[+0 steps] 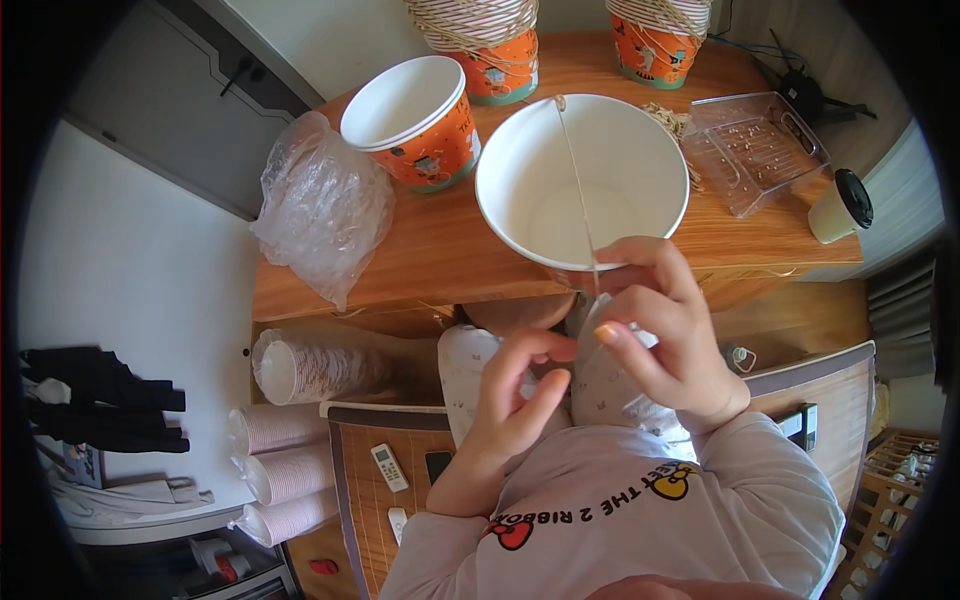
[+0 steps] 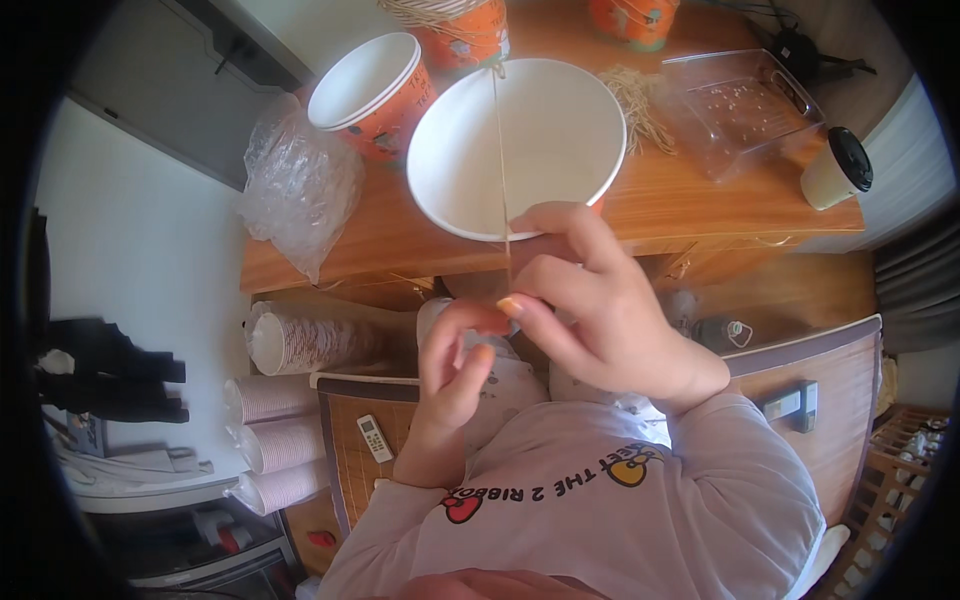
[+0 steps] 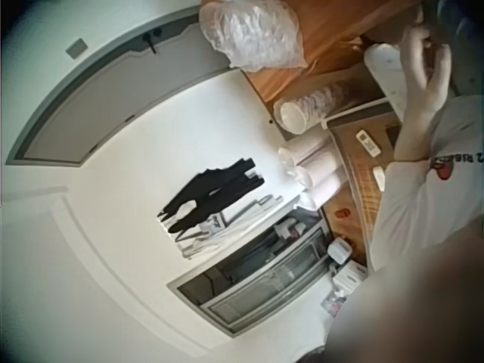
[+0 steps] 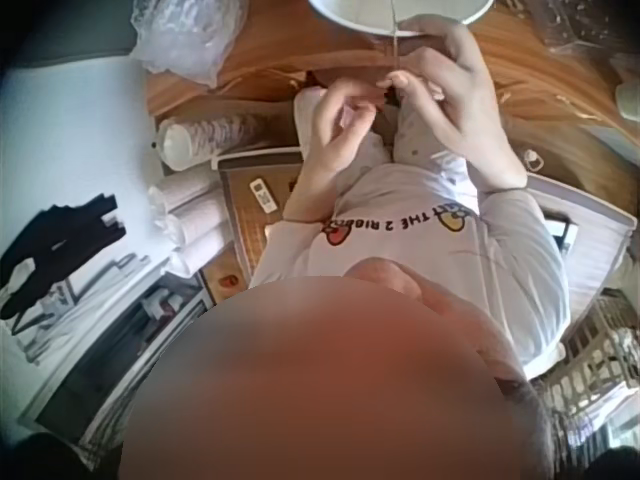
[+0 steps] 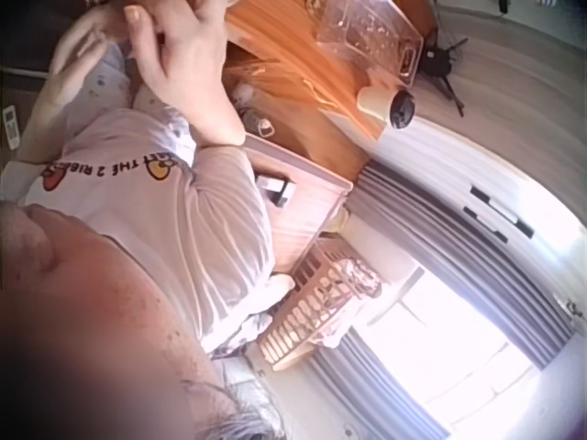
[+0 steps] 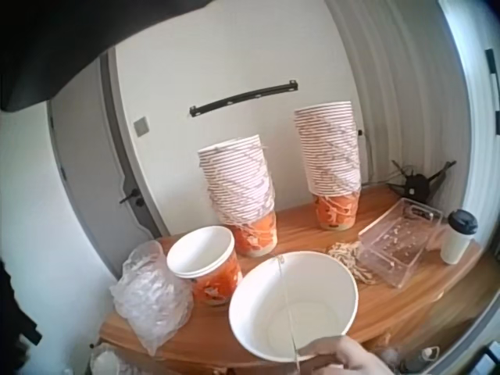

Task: The person is manually threading and tying thin strings onto paper buckets to create handles.

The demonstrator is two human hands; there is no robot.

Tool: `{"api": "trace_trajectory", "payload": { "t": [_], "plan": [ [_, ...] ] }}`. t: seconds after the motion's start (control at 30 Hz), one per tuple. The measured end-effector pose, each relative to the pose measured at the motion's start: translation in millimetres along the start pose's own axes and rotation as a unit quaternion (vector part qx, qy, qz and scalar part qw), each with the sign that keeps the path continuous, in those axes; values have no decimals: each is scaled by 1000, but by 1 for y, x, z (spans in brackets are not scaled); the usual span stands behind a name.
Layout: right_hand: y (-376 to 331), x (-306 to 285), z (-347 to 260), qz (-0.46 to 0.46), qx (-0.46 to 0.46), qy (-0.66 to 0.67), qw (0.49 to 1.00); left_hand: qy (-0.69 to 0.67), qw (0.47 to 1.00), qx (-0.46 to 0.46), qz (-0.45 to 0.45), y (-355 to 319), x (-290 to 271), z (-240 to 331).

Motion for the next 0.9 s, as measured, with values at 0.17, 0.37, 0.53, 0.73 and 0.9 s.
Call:
{"api": "trace_trajectory", "payload": {
  "t": [0.17,0.37,0.53,0.73,0.9],
  "plan": [
    [-2,17,0,20,-13,-23,999,-153,972,-168,-59,3,25,-20],
    [-6,26,2,3,-47,10,999,-267,949,-146,-80,4,38,-35],
    [-16,13,6,15,-99,35,994,-363,929,-62,-27,3,35,-29],
    [-39,-5,22,83,-111,-18,990,-383,915,126,25,-5,20,-23],
    [-60,-18,43,164,-68,-86,980,-299,921,227,107,-5,11,-3]
  ]
}}
Point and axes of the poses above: each hand's wrist, its own y-axis towards the middle knuckle, its own x-axis out of the palm, z = x × y, the point moved 6 cm from there along y, towards the middle knuckle, and after that the axes turned 6 degrees about -y, right-handed, at the moved point
